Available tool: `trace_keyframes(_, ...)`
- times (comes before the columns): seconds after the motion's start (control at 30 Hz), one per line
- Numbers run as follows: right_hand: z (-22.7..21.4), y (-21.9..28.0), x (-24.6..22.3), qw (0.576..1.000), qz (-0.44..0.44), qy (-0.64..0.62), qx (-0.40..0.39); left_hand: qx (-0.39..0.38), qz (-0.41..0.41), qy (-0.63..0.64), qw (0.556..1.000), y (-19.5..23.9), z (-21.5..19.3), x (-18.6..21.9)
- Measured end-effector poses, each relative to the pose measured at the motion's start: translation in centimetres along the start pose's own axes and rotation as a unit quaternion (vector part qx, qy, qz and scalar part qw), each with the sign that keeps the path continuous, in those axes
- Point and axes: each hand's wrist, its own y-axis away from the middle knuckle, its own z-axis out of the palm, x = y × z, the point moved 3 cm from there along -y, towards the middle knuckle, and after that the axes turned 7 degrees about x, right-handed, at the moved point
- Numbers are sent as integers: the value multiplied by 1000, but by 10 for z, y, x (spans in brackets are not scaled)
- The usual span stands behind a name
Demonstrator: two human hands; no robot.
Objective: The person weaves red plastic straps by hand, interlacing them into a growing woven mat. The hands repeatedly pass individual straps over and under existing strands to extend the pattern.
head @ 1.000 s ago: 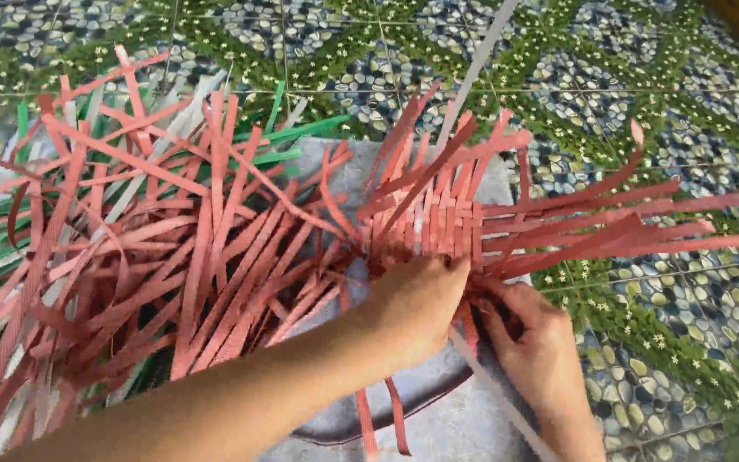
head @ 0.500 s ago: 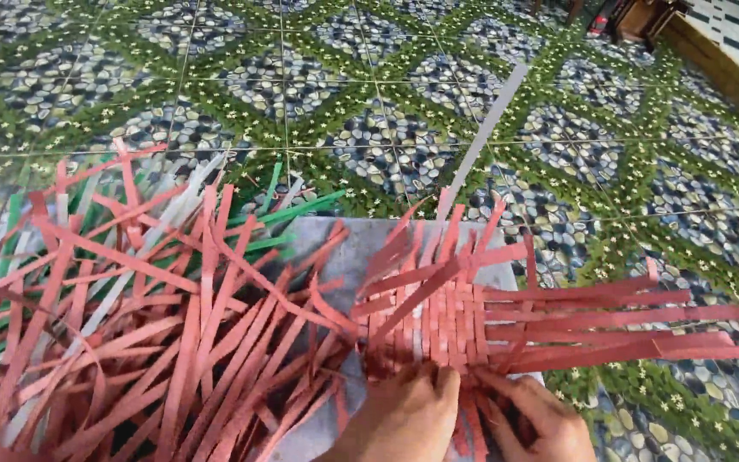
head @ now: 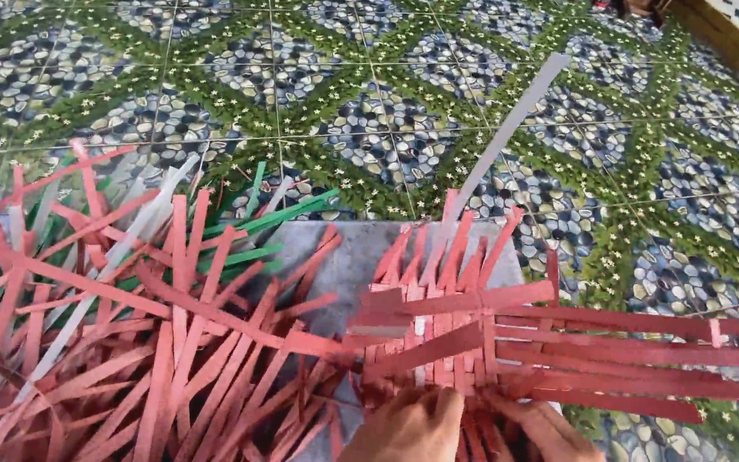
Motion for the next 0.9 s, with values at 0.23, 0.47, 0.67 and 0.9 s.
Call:
trace_keyframes(0.23,-7,-2,11,998,-19,-4,-64,104,80,-70,989,1,26,-12)
trace_keyframes(0.47,-8,-1,8,998,-39,1,-49,-111,159,65,979,10,-19,-7)
trace_keyframes(0.67,-11,-1,0,999,-22,-16,-42,-268,7,125,955,14,-92,32)
trace_keyframes(0.9,-12,7,17,994,76,-72,5,-132,-135,99,977,14,-114,56)
